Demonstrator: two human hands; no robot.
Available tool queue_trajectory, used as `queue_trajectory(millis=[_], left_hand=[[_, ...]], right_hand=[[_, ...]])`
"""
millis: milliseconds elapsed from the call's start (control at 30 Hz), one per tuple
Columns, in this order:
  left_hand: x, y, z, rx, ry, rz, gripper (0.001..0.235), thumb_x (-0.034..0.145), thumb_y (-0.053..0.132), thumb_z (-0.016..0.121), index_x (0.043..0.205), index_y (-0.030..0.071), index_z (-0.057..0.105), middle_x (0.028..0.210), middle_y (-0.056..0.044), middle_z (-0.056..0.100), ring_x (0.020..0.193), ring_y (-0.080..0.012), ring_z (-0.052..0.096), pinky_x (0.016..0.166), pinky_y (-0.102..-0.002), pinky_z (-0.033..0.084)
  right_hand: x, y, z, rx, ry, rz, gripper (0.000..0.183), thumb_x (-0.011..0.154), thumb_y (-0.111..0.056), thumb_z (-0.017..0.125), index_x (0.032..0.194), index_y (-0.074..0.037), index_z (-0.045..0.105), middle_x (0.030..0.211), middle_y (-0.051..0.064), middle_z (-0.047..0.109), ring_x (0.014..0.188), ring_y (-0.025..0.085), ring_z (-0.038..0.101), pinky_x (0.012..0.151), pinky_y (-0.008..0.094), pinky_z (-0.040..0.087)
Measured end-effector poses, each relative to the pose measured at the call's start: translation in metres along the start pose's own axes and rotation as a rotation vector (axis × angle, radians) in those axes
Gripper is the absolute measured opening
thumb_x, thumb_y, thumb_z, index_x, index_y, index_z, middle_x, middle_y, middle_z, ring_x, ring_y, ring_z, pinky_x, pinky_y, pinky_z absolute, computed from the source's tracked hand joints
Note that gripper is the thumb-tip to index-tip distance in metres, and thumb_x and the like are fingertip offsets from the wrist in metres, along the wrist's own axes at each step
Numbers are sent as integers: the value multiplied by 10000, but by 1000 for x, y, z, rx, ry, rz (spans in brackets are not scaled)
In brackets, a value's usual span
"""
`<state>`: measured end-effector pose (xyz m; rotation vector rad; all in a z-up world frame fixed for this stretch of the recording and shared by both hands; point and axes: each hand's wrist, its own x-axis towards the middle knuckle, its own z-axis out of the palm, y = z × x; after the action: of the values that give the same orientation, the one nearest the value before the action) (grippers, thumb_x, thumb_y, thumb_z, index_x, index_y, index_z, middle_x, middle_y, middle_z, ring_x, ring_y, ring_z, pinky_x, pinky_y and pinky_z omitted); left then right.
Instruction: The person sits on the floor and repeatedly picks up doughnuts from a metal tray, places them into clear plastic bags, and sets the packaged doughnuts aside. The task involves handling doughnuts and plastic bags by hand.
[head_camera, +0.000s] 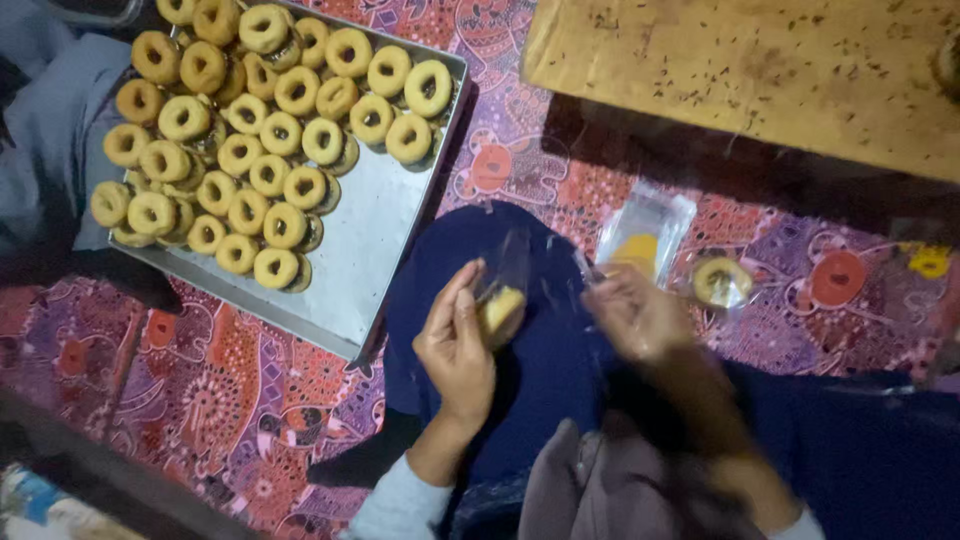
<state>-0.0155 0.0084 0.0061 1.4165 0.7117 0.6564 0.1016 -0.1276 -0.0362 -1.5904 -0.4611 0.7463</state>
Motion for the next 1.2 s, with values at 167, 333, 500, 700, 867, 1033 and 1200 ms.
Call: queue_trajectory(millis=[167,333,500,700,867,1033,1200], left_hand=[[-26,-2,-10,595,-198,574,249,1027,71,610,1226,-79,618,1208,-251,665,1218,-357,611,1070,-443,467],[5,-30,-43,-14,-117,-336,316,1078,178,506,1167,-21,735,1079,-85,756,988,-152,697,893,-299,535],[12,-64,-48,161,-251,21,133,1054,62,641,993,-38,703,957,-85,651,848,-128,610,762,-272,505],[-1,-51,-35,228,-46,181,181,1035,69,581,870,-4,584,909,-56,572,652,-98,543,554,-252,461],[3,-62,-20,604,-178,283,102,972,11,628,878,-29,618,918,-148,641,736,-250,644,636,-349,516],[-16,-108,53,402,-577,335,79,941,45,659,944,-29,629,939,-198,627,847,-383,650,740,-432,532],[-6,-198,180,408,-503,321,367,974,280,666,1075,-51,543,964,-281,597,896,-488,592,772,-531,486]], right_hand=[[-37,109,62,674,-128,87,390,1046,-80,591,1412,41,529,1325,157,615,1239,229,595,1049,348,493],[-11,86,57,795,-279,314,477,1048,-271,446,1432,1,528,1376,149,633,1272,239,609,1065,361,496],[-8,46,55,276,34,-111,345,1134,-185,405,1321,6,625,1315,118,647,1247,193,614,1097,335,461],[-18,59,55,-304,463,-385,124,1029,-99,653,941,-26,607,1027,99,607,996,172,601,867,347,513],[-24,122,47,-41,425,-80,157,991,-120,703,1060,-21,602,982,106,597,884,173,582,785,341,508],[-49,184,-44,376,325,-58,515,1046,-275,549,1478,-5,470,1312,132,616,1082,166,627,931,298,536],[-58,225,-136,-470,847,122,517,1089,-236,616,1497,51,481,1447,251,559,1311,300,567,1133,395,459]])
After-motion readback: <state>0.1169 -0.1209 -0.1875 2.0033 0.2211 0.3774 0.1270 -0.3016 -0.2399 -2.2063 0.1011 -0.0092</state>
